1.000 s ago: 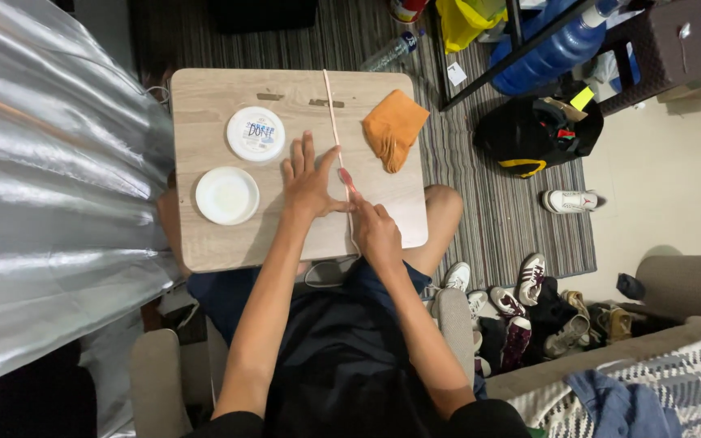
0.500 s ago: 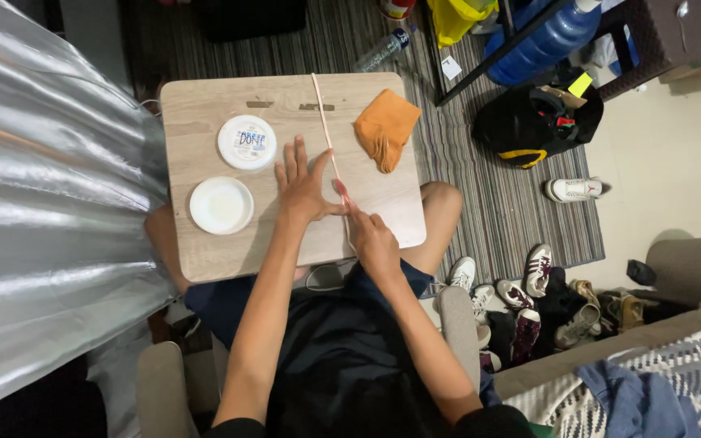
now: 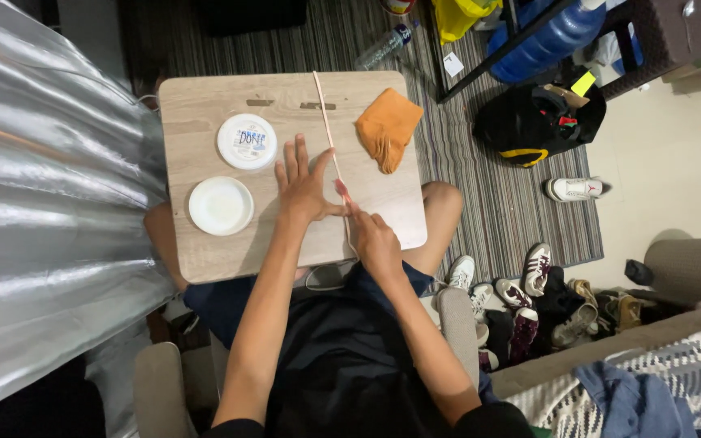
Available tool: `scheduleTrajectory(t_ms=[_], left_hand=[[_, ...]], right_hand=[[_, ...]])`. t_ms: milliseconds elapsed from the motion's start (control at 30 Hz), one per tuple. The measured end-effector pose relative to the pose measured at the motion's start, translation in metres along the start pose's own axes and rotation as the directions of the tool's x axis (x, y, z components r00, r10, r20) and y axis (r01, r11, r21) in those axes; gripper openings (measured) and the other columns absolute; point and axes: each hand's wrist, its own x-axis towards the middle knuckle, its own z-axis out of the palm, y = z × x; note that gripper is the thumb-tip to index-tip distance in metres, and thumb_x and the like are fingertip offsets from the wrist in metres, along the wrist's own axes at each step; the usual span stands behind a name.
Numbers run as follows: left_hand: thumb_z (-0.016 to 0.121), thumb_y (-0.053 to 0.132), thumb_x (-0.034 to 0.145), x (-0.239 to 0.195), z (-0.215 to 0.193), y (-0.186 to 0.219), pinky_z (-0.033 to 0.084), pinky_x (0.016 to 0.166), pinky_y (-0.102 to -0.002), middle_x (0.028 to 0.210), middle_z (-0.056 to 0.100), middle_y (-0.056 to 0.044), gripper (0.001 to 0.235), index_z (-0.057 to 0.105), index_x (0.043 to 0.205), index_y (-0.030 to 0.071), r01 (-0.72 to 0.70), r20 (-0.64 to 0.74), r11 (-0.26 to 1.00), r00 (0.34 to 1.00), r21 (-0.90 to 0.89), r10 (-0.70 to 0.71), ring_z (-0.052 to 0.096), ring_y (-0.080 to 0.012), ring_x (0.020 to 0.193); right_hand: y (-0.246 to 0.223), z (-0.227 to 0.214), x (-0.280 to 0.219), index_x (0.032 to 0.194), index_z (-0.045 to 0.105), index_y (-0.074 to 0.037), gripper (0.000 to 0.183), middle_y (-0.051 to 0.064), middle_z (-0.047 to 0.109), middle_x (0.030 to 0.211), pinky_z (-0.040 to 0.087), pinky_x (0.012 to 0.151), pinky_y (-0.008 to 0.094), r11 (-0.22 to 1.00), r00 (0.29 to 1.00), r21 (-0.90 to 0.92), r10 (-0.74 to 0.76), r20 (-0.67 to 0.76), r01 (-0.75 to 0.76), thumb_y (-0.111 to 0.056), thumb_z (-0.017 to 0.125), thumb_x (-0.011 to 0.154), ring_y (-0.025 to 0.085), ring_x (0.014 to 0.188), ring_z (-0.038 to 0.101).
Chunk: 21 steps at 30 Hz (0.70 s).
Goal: Applying a white substance to a long thin cord or shoelace using a small brush
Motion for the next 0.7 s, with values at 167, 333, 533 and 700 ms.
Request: scheduleTrajectory(t_ms=[167, 333, 533, 700], left_hand=[[0.093, 0.058, 0.057, -0.001, -0.003, 0.003, -0.002, 0.125, -0.061, 0.169, -0.016, -0.02, 0.13, 0.02, 0.162, 0.035, -0.004, -0.006, 1.0, 1.0, 0.002, 0.004, -0.014, -0.0386, 0.156], [0.092, 0.058, 0.057, 0.002, 0.005, -0.002, -0.002, 0.125, -0.062, 0.168, -0.017, -0.021, 0.131, 0.017, 0.162, 0.035, -0.009, -0.005, 0.999, 1.0, 0.035, 0.009, -0.014, -0.0393, 0.156], [0.093, 0.057, 0.057, 0.001, 0.005, -0.002, -0.002, 0.125, -0.063, 0.168, -0.018, -0.021, 0.131, 0.018, 0.163, 0.035, -0.019, -0.023, 1.0, 1.0, 0.011, 0.019, -0.014, -0.0399, 0.156], [0.093, 0.055, 0.058, 0.003, 0.003, 0.001, -0.003, 0.125, -0.062, 0.168, -0.017, -0.02, 0.13, 0.018, 0.163, 0.035, -0.001, -0.012, 1.0, 1.0, 0.018, 0.002, -0.014, -0.039, 0.156]], right_hand=[[-0.004, 0.003, 0.033, 0.127, 0.067, -0.018, 0.029, 0.013, 0.065, 0.082, 0.06, 0.059, 0.052, 0.996, 1.0, 0.09, 0.011, 0.021, -0.013, -0.017, 0.051, 0.102, 0.043, 0.074, 0.071], [0.013, 0.018, 0.013, 0.125, 0.067, -0.023, 0.028, 0.009, 0.065, 0.081, 0.06, 0.059, 0.05, 0.991, 0.994, 0.091, 0.093, 0.05, -0.097, -0.024, 0.048, 0.104, 0.041, 0.074, 0.072], [-0.016, -0.021, 0.0, 0.126, 0.069, -0.022, 0.026, 0.007, 0.066, 0.081, 0.062, 0.056, 0.043, 0.998, 0.997, -0.047, 0.055, 0.063, -0.052, -0.021, 0.055, 0.104, 0.035, 0.069, 0.073], [0.005, 0.018, 0.034, 0.134, 0.063, -0.024, 0.041, 0.01, 0.065, 0.086, 0.062, 0.059, 0.052, 0.999, 0.998, -0.019, 0.035, 0.047, -0.034, -0.021, 0.063, 0.093, 0.04, 0.072, 0.072]])
